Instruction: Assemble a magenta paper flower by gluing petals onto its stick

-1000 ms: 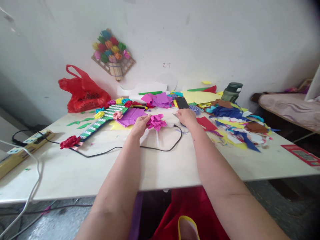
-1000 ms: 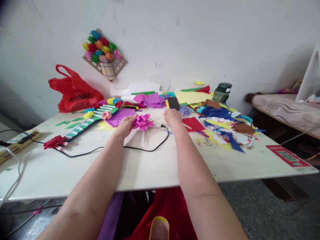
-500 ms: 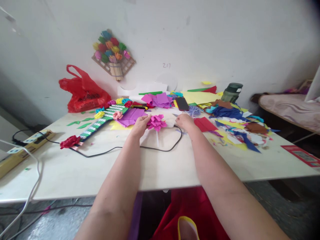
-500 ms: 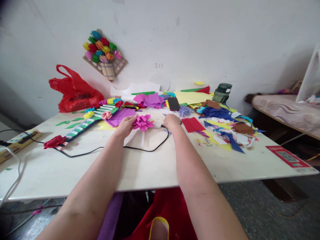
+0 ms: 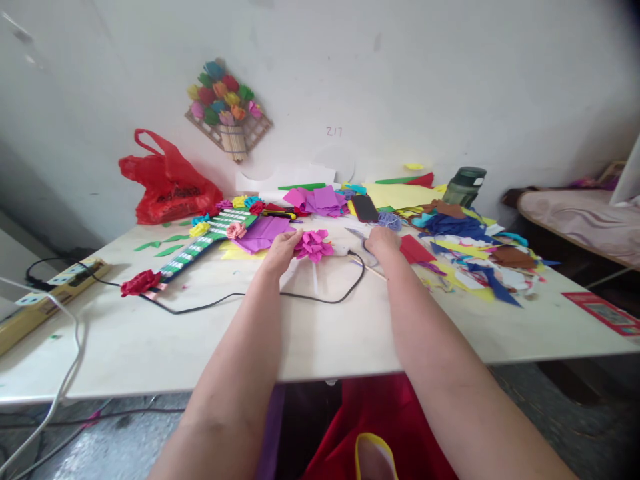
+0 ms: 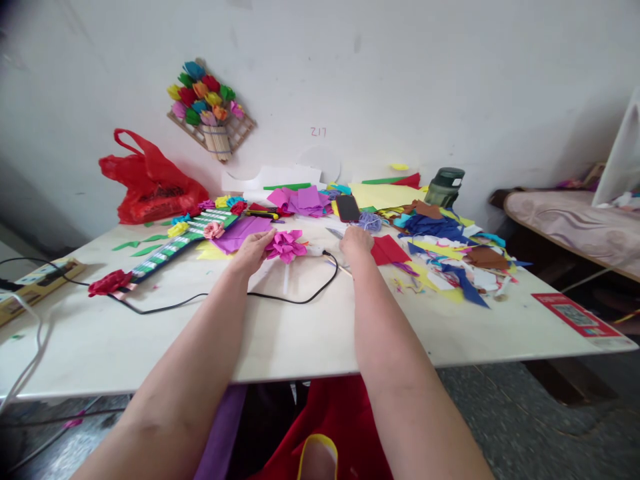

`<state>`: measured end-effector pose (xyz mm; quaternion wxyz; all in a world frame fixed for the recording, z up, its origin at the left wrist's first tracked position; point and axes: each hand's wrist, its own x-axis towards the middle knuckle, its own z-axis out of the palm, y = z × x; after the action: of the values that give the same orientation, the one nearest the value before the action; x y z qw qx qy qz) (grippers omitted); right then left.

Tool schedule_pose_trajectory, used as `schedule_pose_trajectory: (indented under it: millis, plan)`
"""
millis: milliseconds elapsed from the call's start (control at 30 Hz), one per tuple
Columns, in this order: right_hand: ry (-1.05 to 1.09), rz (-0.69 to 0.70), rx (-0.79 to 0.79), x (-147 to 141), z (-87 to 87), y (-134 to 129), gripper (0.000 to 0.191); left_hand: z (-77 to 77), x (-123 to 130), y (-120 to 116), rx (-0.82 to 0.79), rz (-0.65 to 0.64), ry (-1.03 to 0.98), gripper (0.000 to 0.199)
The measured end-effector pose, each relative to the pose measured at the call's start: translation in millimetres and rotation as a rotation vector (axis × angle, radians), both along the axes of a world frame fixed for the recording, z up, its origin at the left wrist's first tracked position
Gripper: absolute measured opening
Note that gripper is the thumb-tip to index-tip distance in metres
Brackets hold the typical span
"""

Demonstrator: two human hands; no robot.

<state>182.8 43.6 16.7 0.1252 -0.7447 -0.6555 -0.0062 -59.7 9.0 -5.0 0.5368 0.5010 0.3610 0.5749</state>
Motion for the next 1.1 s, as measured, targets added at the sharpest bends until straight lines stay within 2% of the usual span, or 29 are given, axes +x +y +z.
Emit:
schedule_pose_trajectory:
  millis: [100, 400, 533, 700, 800, 933, 1100]
  plan:
    - [0.031, -0.083, -0.047, 1.7, -1.6, 0.8, 0.038, -0.1, -0.4, 0.0, 0.001, 0.001, 0.007, 0.037]
    - [0.037, -0.080, -0.007, 1.9, -3.9, -1.2, 0.036, 0.8, -0.5, -0.5, 0.005, 0.019, 0.003, 0.036]
    - [0.042, 0.060, 0.019, -4.8, 1.3, -3.2, 0.035, 1.0, -0.8, 0.4, 0.010, 0.047, -0.001, 0.037]
    - [0.060, 0.380, 0.058, -25.9, 7.1, -12.2, 0.045, 3.0, -0.9, 0.9, 0.007, 0.090, -0.025, 0.040]
    - [-0.008, 0.480, -0.031, -40.4, 9.0, -19.8, 0.056, 3.5, -1.3, 1.0, 0.010, 0.110, -0.030, 0.041]
    - [-0.149, 0.561, -0.061, -56.5, 7.8, -28.2, 0.062, 3.0, -1.5, 1.1, 0.023, 0.109, -0.024, 0.040]
    - [-0.232, 0.536, -0.058, -65.3, 4.2, -32.6, 0.052, 4.7, -0.7, 0.0, 0.018, 0.134, -0.016, 0.041]
